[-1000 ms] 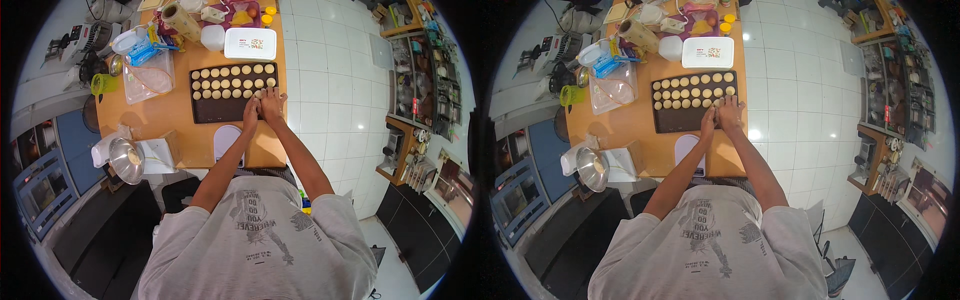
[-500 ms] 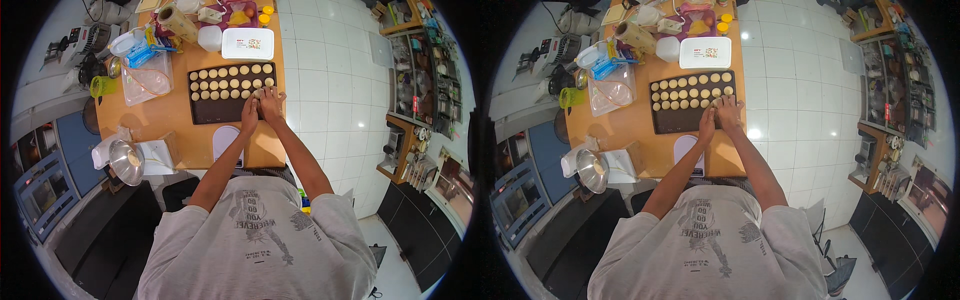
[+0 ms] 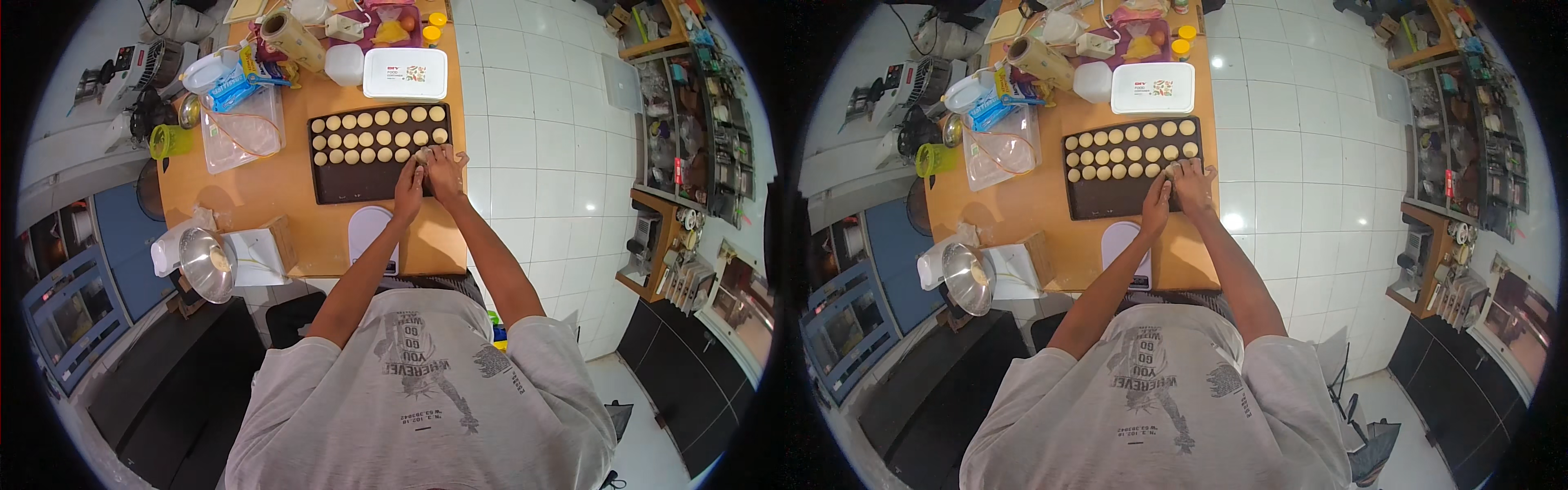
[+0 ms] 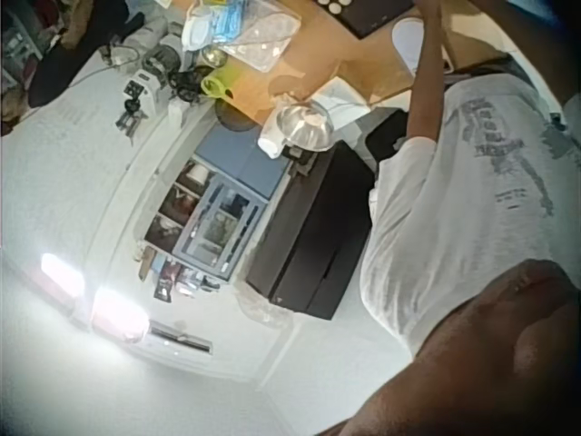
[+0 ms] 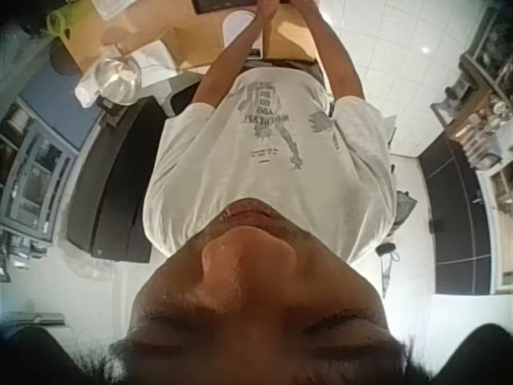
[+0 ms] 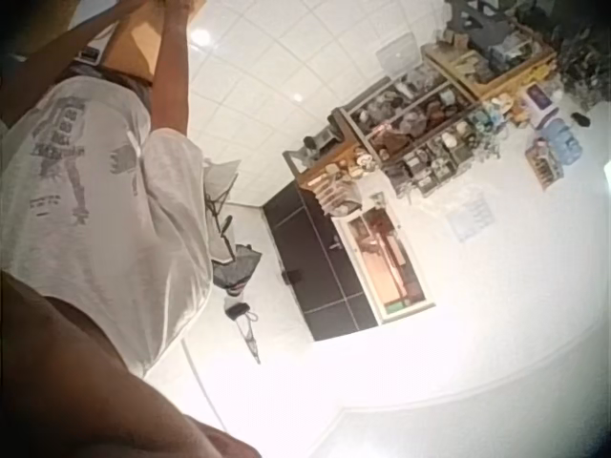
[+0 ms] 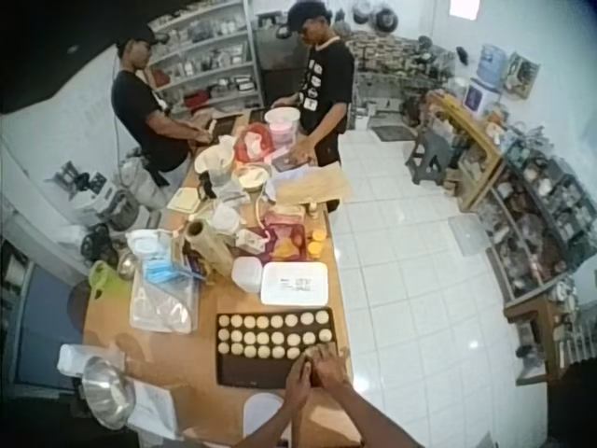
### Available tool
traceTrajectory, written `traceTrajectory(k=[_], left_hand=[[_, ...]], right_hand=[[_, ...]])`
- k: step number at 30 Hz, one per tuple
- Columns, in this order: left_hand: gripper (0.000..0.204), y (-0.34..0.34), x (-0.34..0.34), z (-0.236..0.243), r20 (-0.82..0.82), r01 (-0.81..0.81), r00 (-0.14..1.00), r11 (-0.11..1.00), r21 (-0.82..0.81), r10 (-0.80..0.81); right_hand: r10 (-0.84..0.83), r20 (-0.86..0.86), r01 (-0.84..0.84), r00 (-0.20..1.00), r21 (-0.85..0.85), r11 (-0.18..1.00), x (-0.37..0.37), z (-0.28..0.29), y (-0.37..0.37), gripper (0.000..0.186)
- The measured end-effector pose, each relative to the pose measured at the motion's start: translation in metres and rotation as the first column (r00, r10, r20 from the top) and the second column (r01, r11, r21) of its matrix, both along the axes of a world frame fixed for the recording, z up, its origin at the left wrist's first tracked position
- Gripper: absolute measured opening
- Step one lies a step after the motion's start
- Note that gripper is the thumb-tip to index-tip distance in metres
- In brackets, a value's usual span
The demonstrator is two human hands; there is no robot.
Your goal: The person prepares small pieces of dough by weighing a portion on a scale, rolling it between their palms into a ball, and placing it onto a baking tray. They then repeat the process, taking dough from a mixing bowl and kneading it before shaping a piece.
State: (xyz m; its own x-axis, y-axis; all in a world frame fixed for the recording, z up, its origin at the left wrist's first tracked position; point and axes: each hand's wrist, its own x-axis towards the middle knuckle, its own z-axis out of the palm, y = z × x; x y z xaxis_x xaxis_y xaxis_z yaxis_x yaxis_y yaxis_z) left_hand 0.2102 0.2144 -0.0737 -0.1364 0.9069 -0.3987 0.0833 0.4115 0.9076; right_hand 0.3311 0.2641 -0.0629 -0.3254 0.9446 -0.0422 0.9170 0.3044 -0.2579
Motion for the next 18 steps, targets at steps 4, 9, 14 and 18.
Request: traceTrajectory(k=[4,9,14,18], left_hand=[[0.055,-0.001,-0.001,0.004,-0.051,0.043,0.998,0.997,0.057,-0.040],[0.055,-0.006,-0.001,0.011,-0.154,0.121,0.983,0.985,0.121,-0.102],[0.055,-0.026,-0.015,0.010,-0.232,0.193,0.959,0.973,0.125,-0.160],[0.054,-0.056,-0.028,0.033,-0.125,0.189,0.976,0.979,0.076,-0.178]], right_hand=[[-0.015,-0.052,0.015,0.999,-0.002,1.000,0.003,0.003,-0.003,0.046],[-0.016,-0.074,0.019,0.997,0.046,0.999,0.009,0.005,-0.019,0.053],[-0.103,-0.194,0.127,0.976,0.119,0.985,0.015,0.014,-0.048,0.059],[-0.170,-0.173,0.197,0.970,0.153,0.968,0.034,0.018,-0.094,0.057]])
